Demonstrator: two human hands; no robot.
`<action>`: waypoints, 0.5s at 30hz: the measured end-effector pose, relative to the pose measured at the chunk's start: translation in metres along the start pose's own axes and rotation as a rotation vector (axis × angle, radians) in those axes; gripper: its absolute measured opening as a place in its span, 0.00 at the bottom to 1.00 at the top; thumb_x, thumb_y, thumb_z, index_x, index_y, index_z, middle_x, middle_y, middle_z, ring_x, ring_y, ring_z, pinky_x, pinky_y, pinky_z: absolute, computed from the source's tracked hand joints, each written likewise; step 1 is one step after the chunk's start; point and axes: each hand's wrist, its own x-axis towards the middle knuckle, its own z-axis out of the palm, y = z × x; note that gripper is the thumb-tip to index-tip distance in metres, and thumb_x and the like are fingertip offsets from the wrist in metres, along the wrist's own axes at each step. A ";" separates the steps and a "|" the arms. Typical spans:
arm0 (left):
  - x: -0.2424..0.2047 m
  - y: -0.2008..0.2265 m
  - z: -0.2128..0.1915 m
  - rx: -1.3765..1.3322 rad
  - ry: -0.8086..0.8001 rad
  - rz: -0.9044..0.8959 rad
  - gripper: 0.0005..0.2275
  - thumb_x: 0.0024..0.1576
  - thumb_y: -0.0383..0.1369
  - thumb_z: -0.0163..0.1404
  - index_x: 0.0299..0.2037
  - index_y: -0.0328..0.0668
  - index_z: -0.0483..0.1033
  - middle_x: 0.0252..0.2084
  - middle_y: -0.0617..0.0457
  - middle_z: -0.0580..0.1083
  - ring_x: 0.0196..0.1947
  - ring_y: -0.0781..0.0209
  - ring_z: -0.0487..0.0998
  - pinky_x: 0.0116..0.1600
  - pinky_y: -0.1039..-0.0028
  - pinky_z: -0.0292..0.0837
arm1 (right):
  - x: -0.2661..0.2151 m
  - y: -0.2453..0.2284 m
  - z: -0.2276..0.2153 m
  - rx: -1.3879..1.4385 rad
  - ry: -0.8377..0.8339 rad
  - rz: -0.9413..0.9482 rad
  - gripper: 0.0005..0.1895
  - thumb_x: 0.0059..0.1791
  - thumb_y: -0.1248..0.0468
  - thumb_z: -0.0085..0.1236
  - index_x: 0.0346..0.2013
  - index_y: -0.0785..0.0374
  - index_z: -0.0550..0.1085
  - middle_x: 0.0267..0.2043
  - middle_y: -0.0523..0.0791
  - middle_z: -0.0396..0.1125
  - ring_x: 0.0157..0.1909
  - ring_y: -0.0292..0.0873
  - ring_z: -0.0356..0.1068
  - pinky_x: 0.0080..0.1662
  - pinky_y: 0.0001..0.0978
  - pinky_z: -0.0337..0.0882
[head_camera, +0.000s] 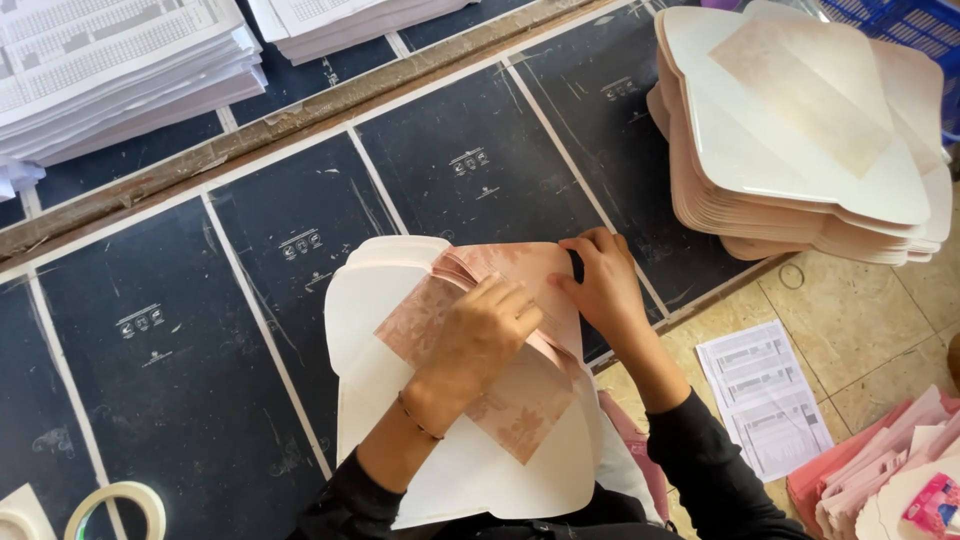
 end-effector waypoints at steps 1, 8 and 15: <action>-0.007 0.003 -0.009 0.002 -0.002 -0.005 0.04 0.62 0.32 0.55 0.34 0.52 0.79 0.34 0.58 0.75 0.44 0.59 0.80 0.58 0.66 0.76 | 0.000 -0.002 0.000 0.002 -0.004 -0.004 0.26 0.47 0.55 0.75 0.58 0.57 0.79 0.55 0.47 0.67 0.60 0.52 0.69 0.56 0.41 0.74; -0.053 0.007 -0.044 0.053 0.011 -0.034 0.04 0.64 0.29 0.54 0.37 0.52 0.80 0.31 0.59 0.76 0.39 0.60 0.81 0.58 0.67 0.79 | 0.007 -0.005 -0.006 0.344 0.031 -0.103 0.24 0.41 0.66 0.75 0.47 0.63 0.72 0.51 0.53 0.67 0.56 0.61 0.71 0.53 0.50 0.75; -0.046 0.022 -0.106 -0.023 0.150 -0.003 0.06 0.61 0.15 0.60 0.41 0.35 0.84 0.43 0.46 0.83 0.46 0.53 0.85 0.63 0.57 0.83 | -0.031 -0.100 -0.043 0.770 -0.161 -0.504 0.12 0.54 0.80 0.36 0.42 0.63 0.50 0.83 0.67 0.45 0.86 0.65 0.42 0.72 0.50 0.65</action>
